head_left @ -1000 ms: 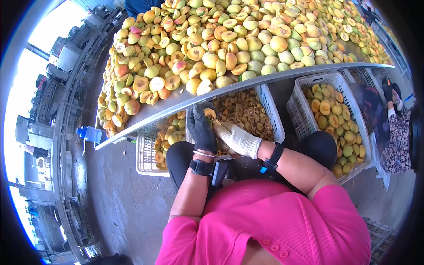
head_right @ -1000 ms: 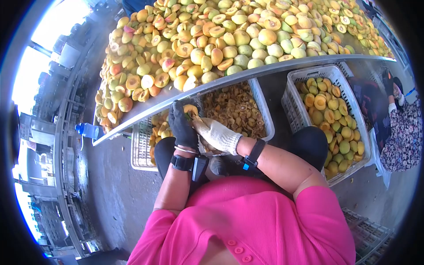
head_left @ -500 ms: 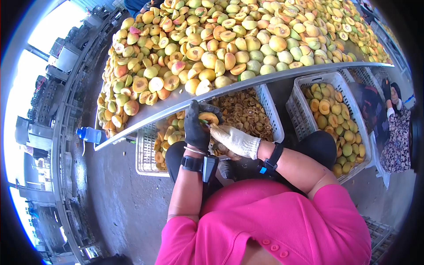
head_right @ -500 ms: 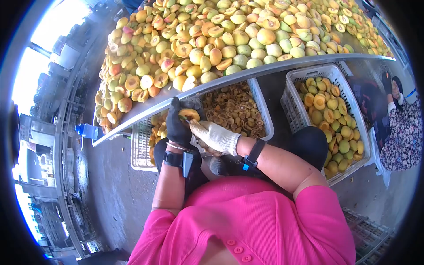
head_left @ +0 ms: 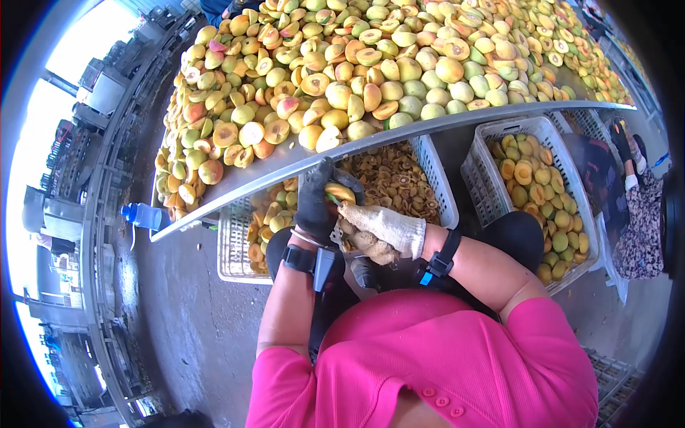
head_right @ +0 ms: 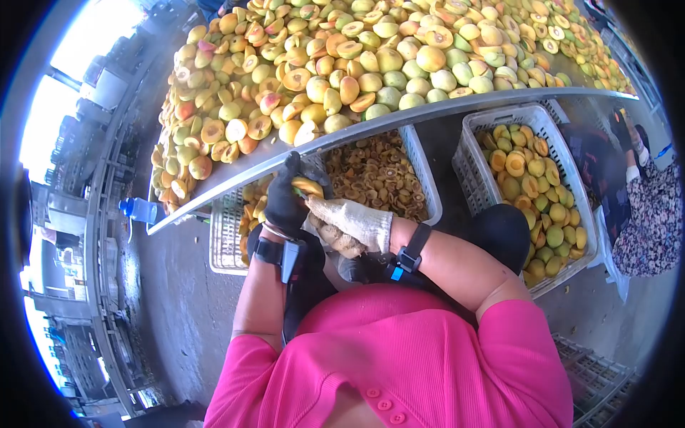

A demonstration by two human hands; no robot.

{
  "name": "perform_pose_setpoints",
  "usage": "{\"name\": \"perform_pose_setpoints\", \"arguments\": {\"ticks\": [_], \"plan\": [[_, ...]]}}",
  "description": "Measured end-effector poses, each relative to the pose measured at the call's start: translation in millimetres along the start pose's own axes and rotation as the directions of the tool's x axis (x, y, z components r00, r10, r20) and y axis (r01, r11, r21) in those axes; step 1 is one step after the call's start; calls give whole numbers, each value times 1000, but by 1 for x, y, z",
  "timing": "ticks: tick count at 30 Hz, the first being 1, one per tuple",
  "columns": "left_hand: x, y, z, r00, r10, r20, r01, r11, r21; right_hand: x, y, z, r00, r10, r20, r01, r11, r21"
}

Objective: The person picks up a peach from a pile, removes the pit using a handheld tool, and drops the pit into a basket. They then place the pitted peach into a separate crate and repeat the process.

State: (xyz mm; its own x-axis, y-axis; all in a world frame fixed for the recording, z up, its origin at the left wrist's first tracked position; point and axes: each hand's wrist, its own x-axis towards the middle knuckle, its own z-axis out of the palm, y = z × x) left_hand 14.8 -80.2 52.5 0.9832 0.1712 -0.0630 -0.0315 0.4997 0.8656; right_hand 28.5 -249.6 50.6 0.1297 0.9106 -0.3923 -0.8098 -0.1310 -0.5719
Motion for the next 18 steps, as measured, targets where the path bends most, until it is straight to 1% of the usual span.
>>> {"name": "perform_pose_setpoints", "arguments": {"ticks": [2, 3, 4, 5, 6, 7, 9, 10, 11, 12, 14, 15, 16, 17, 18], "plan": [[-1, -3, 2, 997, -42, -66, 34, 994, -108, 1, 1, -1, 999, -17, -35, 15, 998, -63], [0, -2, 0, 999, -19, -33, 22, 994, 107, 1, 1, -2, 998, -28, -54, 22, 995, -96], [0, 0, -4, 1000, -4, 1, 4, 949, 316, 3, 3, -3, 995, -74, -64, 60, 980, -189], [-1, 1, -9, 999, 3, 33, -20, 860, 511, 6, 6, -5, 994, -83, -65, 69, 978, -195], [1, -2, -9, 997, 46, 54, -70, 785, 615, 10, 10, -8, 994, -91, -65, 76, 977, -200], [0, -3, -10, 996, 60, 64, -87, 776, 625, 13, 13, -10, 993, -100, -64, 85, 975, -203], [0, -4, -11, 992, 86, 93, -126, 755, 643, 9, 12, -4, 999, -36, -34, 33, 995, -96], [-1, -2, -12, 996, 16, 92, -59, 870, 489, 7, 11, -2, 1000, -2, -5, 1, 999, -38], [-6, 2, -11, 993, -52, 104, 17, 949, 316, 6, 11, -2, 999, 33, 26, -34, 999, 16], [-10, 5, -11, 985, -116, 127, 99, 986, 132, 6, 11, -3, 999, 39, 30, -39, 999, 11], [-14, 4, -8, 991, -126, 52, 117, 982, 146, 8, 10, -6, 998, 49, 41, -49, 999, 2], [-14, 5, -7, 991, -131, 17, 127, 980, 154, 9, 10, -6, 999, 29, 21, -27, 998, -60], [-12, 4, -9, 996, -59, 63, 31, 922, 385, 11, 12, -7, 1000, 6, 3, -6, 993, -121], [-11, 3, -13, 992, -1, 123, -72, 806, 588, 11, 13, -8, 1000, -17, -15, 14, 983, -182], [-10, 2, -16, 980, 43, 194, -176, 639, 749, 11, 14, -7, 1000, -10, -6, 8, 984, -179]]}}
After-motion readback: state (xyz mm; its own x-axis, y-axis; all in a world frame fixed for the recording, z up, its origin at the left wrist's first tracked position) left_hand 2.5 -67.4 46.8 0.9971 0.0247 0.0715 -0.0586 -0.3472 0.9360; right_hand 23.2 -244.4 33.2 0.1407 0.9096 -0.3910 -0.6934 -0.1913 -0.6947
